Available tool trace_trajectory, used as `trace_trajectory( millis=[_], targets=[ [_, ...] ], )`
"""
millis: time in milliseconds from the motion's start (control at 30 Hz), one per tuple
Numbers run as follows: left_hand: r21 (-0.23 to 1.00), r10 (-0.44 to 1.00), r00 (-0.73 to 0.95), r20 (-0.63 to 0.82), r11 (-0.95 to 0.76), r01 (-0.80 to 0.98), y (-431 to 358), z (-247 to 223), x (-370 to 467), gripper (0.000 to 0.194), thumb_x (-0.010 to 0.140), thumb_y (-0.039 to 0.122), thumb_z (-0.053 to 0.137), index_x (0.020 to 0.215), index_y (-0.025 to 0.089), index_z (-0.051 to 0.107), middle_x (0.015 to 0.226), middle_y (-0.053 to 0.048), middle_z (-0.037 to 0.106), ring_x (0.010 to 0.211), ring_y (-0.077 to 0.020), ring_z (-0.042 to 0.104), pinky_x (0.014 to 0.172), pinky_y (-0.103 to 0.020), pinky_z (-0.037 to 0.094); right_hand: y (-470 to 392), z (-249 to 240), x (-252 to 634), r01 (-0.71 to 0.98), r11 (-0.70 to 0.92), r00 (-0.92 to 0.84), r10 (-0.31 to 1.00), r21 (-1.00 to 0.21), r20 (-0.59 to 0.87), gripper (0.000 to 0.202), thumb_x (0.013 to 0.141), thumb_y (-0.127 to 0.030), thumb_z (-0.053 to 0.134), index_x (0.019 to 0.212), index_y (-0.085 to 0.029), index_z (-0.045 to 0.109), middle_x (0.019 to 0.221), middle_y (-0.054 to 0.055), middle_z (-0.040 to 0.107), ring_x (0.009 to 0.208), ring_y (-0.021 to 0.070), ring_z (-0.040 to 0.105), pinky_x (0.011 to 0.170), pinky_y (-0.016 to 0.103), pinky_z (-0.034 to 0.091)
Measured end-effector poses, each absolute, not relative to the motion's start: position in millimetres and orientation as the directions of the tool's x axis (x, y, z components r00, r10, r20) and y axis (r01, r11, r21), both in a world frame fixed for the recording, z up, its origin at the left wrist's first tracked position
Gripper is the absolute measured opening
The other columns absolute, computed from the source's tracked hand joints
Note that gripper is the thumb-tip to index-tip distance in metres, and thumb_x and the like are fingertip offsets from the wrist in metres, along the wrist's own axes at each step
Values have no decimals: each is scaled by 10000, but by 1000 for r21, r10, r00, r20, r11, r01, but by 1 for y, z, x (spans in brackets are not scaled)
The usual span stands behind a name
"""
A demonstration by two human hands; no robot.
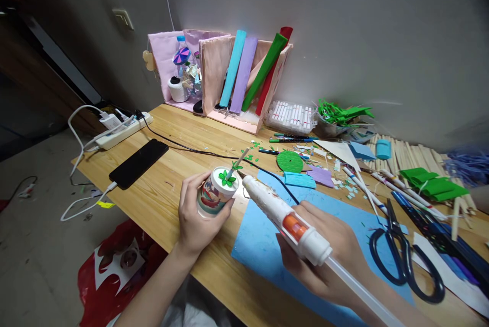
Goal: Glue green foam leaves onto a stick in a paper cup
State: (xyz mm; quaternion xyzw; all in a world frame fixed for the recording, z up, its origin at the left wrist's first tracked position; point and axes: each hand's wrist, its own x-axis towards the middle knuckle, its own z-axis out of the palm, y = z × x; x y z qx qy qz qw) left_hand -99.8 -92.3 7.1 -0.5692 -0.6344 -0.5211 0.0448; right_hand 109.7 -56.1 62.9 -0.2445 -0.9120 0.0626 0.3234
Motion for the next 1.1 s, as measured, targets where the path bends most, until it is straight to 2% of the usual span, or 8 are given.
trace_trajectory(
  millis=[167,333,733,933,1100],
  targets=[
    [745,718,-419,556,-206,635,-93,1,-103,559,662,272,734,1156,163,498,1087,-100,575,1001,-224,586,873,-363,497,-56,63,110,350,881,-667,473,-319,575,194,756,-91,483,716,-217,340,562,-29,378,507,136,339,471,277,228],
    [832,768,-415,487,-264,487,-94,-4,-105,567,660,279,732,1169,176,504,1109,-98,577,1011,-234,595,873,-350,500,-54,62,110,317,880,-643,473,-354,602,209,740,-83,487,723,-221,331,564,-31,357,502,139,327,468,285,203],
    [905,829,-382,408,-310,293,-95,-4,-108,534,691,241,716,1175,210,494,1114,-61,586,1002,-185,592,852,-262,490,-54,61,114,266,864,-646,489,-428,586,230,765,-98,488,712,-226,305,573,-28,326,498,146,308,466,303,172],
    [916,856,-332,396,-342,209,-96,-2,-108,522,705,255,705,1181,222,493,1111,-48,597,1004,-174,595,856,-241,477,-53,63,113,264,868,-653,482,-421,584,212,765,-106,489,716,-227,322,573,-28,343,501,145,323,462,300,189],
    [917,865,-308,397,-364,162,-96,0,-109,487,723,297,686,1171,225,509,1097,-42,615,994,-179,605,855,-244,471,-54,70,113,280,887,-647,457,-368,610,242,744,-74,491,717,-229,306,569,-36,340,495,143,318,457,298,212]
  ],
)
